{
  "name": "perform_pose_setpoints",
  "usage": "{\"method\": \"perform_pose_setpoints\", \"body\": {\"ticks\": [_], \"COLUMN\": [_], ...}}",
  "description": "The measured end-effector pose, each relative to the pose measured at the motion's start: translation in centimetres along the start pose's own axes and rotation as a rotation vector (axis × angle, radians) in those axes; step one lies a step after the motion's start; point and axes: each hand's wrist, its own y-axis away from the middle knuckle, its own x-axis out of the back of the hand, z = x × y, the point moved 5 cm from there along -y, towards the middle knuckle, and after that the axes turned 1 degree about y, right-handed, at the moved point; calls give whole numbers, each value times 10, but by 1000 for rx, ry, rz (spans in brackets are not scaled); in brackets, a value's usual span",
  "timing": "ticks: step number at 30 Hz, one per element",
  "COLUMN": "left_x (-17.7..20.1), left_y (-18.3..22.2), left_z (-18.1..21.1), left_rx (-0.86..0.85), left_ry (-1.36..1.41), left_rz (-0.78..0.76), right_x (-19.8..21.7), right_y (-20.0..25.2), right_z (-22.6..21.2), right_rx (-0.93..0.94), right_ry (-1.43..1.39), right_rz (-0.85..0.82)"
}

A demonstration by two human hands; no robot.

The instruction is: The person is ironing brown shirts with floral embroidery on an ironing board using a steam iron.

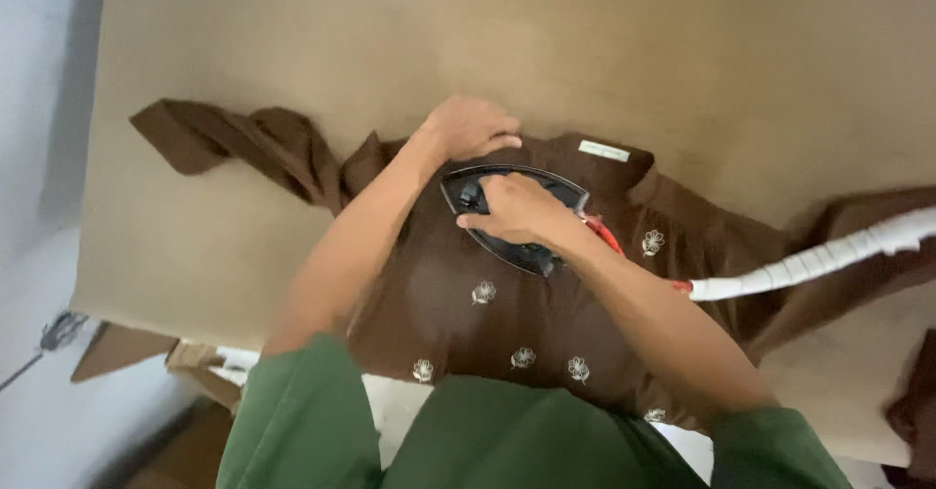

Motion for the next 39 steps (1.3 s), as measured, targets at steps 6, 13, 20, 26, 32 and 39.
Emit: {"method": "perform_pose_setpoints", "body": {"ticks": [6,13,20,26,32,39], "left_x": [-22,26,-41,29,-37,-83], "left_y": [14,272,289,317,341,316], "left_z": [-13,46,-15,60,171,210], "left_rx": [55,1350,1180,1116,950,924], "left_ry": [-225,547,396,588,558,-125], "left_rz": [315,756,627,729,1052,575], "right_x": [-97,-119,-172,-189,-169,-151], "right_y": [39,120,68,-29,31,247], "right_z": [-20,-56,-123,-148,-57,138], "right_rx": [35,48,104,198,75,-199], "right_ry": [25,35,82,104,-20,-206], "right_rz": [-201,-198,-156,147,-7,207]}}
